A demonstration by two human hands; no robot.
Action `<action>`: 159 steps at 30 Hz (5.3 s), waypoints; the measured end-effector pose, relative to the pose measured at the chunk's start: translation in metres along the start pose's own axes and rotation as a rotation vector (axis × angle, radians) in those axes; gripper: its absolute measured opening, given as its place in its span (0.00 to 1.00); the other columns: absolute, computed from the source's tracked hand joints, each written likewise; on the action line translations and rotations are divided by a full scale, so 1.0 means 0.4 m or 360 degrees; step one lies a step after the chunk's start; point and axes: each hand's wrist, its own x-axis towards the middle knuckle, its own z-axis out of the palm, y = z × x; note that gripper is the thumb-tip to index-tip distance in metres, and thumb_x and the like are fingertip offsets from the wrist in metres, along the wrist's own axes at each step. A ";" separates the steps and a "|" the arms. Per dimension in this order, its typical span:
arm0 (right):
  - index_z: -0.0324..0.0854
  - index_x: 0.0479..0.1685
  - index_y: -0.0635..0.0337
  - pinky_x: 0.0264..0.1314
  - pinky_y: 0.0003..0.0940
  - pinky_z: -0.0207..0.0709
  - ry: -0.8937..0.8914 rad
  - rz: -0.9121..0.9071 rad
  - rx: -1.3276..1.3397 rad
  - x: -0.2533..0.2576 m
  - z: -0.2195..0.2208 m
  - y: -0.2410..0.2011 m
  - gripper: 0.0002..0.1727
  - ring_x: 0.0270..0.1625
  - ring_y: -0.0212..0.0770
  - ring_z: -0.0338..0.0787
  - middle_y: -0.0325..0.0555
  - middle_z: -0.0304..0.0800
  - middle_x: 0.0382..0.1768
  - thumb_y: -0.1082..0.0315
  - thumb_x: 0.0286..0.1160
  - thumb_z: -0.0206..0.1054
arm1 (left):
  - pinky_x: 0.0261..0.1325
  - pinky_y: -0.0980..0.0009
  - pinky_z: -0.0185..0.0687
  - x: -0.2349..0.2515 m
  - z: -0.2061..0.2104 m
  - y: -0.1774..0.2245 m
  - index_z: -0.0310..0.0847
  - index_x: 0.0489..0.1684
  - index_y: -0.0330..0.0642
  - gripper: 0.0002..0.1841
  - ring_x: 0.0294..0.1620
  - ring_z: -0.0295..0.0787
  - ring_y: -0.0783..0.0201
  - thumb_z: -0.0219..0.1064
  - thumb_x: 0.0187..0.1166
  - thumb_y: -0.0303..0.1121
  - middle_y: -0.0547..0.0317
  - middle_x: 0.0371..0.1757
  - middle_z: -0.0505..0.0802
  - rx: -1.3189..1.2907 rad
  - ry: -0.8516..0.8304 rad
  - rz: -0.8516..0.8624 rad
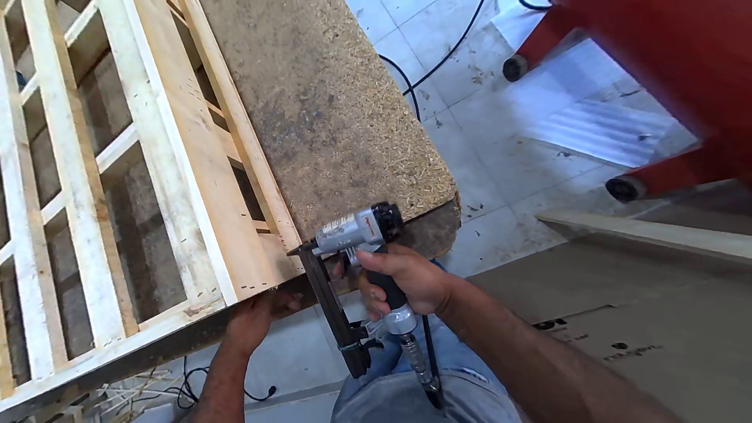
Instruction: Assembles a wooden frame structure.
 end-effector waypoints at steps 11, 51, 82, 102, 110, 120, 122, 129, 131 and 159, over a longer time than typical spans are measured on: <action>0.80 0.58 0.60 0.34 0.37 0.92 0.0008 0.0121 0.0008 0.014 0.033 -0.044 0.28 0.17 0.34 0.83 0.37 0.74 0.15 0.43 0.90 0.51 | 0.55 0.62 0.91 0.052 -0.013 0.096 0.81 0.47 0.27 0.17 0.41 0.97 0.56 0.47 0.94 0.29 0.45 0.36 0.96 -0.0316 -0.0075 -0.0948; 0.81 0.62 0.58 0.30 0.37 0.91 0.0043 0.0000 0.0133 0.038 0.049 -0.085 0.31 0.15 0.33 0.82 0.36 0.73 0.13 0.39 0.89 0.50 | 0.47 0.69 0.91 0.051 -0.018 0.093 0.80 0.43 0.33 0.10 0.36 0.95 0.62 0.51 0.86 0.18 0.54 0.30 0.94 -0.0464 -0.0059 -0.0831; 0.80 0.51 0.59 0.35 0.39 0.93 -0.0095 0.0176 0.0238 0.066 0.051 -0.053 0.29 0.17 0.33 0.84 0.35 0.73 0.15 0.41 0.90 0.50 | 0.41 0.76 0.88 0.047 -0.018 0.083 0.82 0.33 0.37 0.13 0.27 0.89 0.72 0.52 0.81 0.15 0.62 0.23 0.92 -0.0478 -0.0002 -0.0717; 0.79 0.51 0.56 0.36 0.36 0.93 -0.0148 0.0178 0.0217 0.020 0.051 -0.008 0.26 0.17 0.31 0.85 0.33 0.74 0.15 0.41 0.89 0.51 | 0.38 0.76 0.87 0.046 -0.013 0.081 0.79 0.33 0.38 0.13 0.25 0.87 0.71 0.50 0.84 0.17 0.63 0.22 0.90 -0.0427 0.0064 -0.0768; 0.80 0.54 0.56 0.36 0.36 0.93 -0.0161 0.0163 0.0180 0.010 0.050 0.003 0.27 0.18 0.32 0.86 0.34 0.75 0.15 0.39 0.87 0.53 | 0.40 0.72 0.88 0.051 -0.016 0.066 0.79 0.34 0.36 0.14 0.26 0.88 0.67 0.48 0.88 0.20 0.59 0.22 0.89 -0.0445 0.0071 -0.0789; 0.80 0.53 0.55 0.36 0.37 0.93 -0.0148 0.0174 0.0211 -0.002 0.052 0.016 0.27 0.18 0.32 0.86 0.33 0.75 0.15 0.39 0.87 0.54 | 0.41 0.69 0.89 0.046 -0.016 0.063 0.79 0.35 0.37 0.14 0.27 0.89 0.65 0.48 0.88 0.20 0.58 0.22 0.89 -0.0562 0.0080 -0.0731; 0.80 0.51 0.54 0.36 0.36 0.93 -0.0152 0.0187 0.0214 -0.005 0.049 0.019 0.26 0.18 0.31 0.85 0.32 0.74 0.15 0.39 0.87 0.54 | 0.42 0.69 0.89 0.047 -0.015 0.065 0.79 0.34 0.37 0.13 0.28 0.89 0.66 0.49 0.88 0.20 0.59 0.22 0.89 -0.0514 0.0066 -0.0765; 0.81 0.54 0.55 0.36 0.37 0.94 -0.0137 0.0176 0.0199 -0.013 0.048 0.026 0.25 0.18 0.32 0.86 0.33 0.75 0.15 0.41 0.88 0.53 | 0.45 0.67 0.90 0.048 -0.017 0.061 0.79 0.35 0.36 0.12 0.31 0.91 0.64 0.50 0.86 0.18 0.57 0.24 0.90 -0.0517 0.0054 -0.0761; 0.80 0.53 0.55 0.36 0.36 0.93 -0.0133 0.0182 0.0185 -0.014 0.050 0.025 0.25 0.18 0.32 0.86 0.33 0.75 0.15 0.42 0.89 0.52 | 0.45 0.67 0.90 0.047 -0.017 0.061 0.79 0.35 0.37 0.12 0.30 0.91 0.64 0.50 0.86 0.19 0.57 0.24 0.90 -0.0516 0.0062 -0.0768; 0.85 0.50 0.60 0.37 0.54 0.86 0.1174 0.0806 -0.1918 -0.343 -0.014 -0.126 0.31 0.27 0.49 0.89 0.50 0.89 0.28 0.37 0.71 0.71 | 0.74 0.44 0.79 -0.016 0.067 0.084 0.90 0.58 0.40 0.32 0.63 0.92 0.50 0.55 0.86 0.62 0.50 0.55 0.96 0.0783 0.0166 -0.0437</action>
